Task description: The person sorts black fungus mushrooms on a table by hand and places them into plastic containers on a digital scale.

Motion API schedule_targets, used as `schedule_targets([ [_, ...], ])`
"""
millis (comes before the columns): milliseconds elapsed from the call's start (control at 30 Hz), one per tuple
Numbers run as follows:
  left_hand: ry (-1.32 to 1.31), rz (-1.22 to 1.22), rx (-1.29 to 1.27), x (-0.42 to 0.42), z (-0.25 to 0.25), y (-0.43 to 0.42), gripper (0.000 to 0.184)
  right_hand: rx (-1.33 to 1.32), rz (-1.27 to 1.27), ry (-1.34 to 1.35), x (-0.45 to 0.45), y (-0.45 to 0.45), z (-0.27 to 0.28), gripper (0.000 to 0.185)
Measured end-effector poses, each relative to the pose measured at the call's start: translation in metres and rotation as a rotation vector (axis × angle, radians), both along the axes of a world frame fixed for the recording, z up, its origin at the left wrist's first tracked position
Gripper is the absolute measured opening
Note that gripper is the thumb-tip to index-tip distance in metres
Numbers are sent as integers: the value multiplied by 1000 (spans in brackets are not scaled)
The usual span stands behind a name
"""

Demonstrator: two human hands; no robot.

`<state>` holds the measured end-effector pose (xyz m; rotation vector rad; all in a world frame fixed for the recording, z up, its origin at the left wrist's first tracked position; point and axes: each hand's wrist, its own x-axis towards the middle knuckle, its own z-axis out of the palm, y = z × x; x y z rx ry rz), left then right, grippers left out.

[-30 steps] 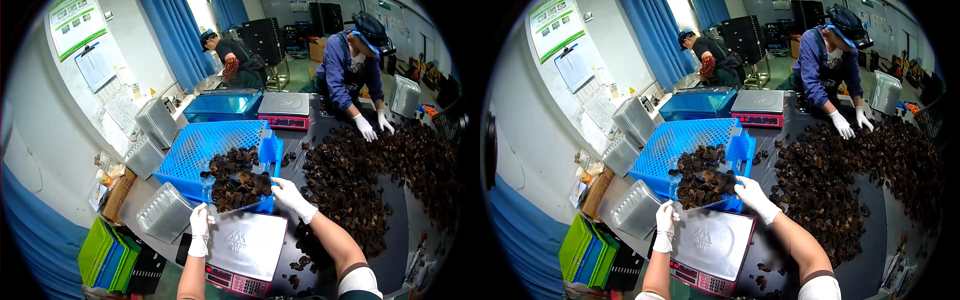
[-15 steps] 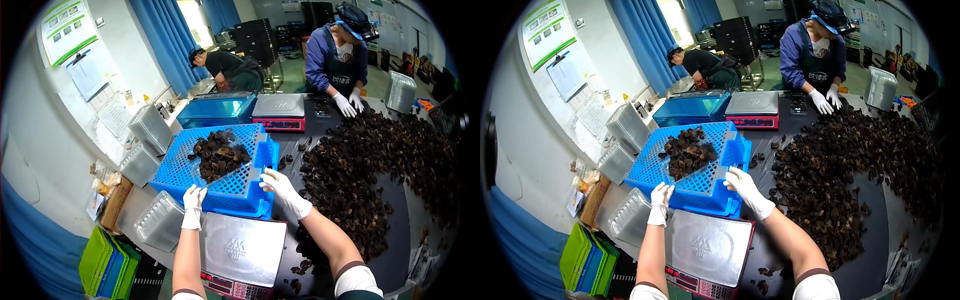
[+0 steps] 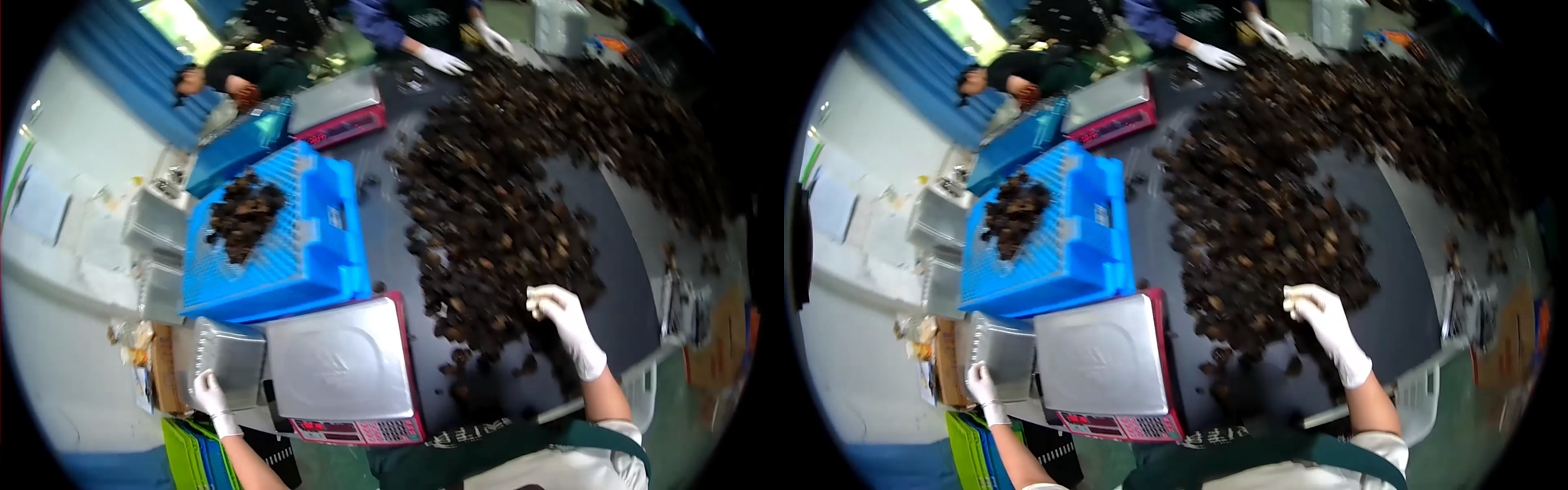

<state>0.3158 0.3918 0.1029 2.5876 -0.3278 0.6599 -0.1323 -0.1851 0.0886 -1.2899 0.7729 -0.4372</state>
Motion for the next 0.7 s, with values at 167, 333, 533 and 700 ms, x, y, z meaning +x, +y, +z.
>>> schedule_targets([
  [167,21,-119,278,28,1,30,13,47,-88,23,-56,21,-14,24],
  [333,63,-70,289,39,2,33,19,141,-76,49,-76,45,-25,23],
  [533,170,68,168,39,14,20,28,97,80,87,-70,70,-30,25],
  [700,-487,47,34,-27,55,-64,23,-217,183,148,-43,96,-20,23],
])
